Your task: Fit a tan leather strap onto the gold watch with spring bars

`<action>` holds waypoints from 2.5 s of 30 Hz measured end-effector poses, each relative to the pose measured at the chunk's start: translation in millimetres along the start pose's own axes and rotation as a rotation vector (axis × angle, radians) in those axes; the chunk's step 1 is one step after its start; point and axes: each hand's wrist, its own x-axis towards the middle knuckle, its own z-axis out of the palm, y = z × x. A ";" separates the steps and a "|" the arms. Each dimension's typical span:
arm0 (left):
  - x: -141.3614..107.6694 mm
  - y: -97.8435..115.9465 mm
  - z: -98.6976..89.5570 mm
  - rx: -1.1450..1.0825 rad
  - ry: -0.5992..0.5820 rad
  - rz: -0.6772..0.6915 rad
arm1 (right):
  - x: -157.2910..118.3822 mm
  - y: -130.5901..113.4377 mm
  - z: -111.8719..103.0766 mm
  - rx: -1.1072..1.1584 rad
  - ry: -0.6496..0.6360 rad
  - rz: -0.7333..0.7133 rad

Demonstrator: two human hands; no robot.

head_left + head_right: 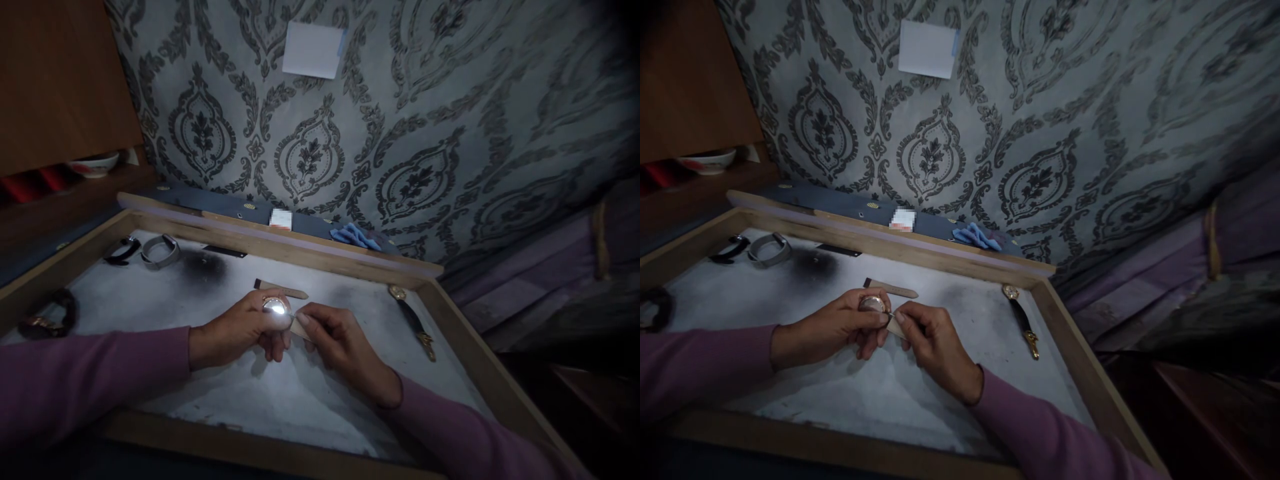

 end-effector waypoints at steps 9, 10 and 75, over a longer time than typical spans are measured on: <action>1.5 -0.9 -0.8 -0.002 -0.008 -0.003 | 1.0 0.4 1.0 -0.011 0.005 -0.013; 1.5 -0.9 -0.8 -0.005 -0.009 -0.005 | 1.2 0.7 1.1 -0.011 0.006 -0.023; 1.4 6.1 -9.4 -0.098 0.003 -0.073 | 0.7 4.0 0.0 0.034 0.069 0.038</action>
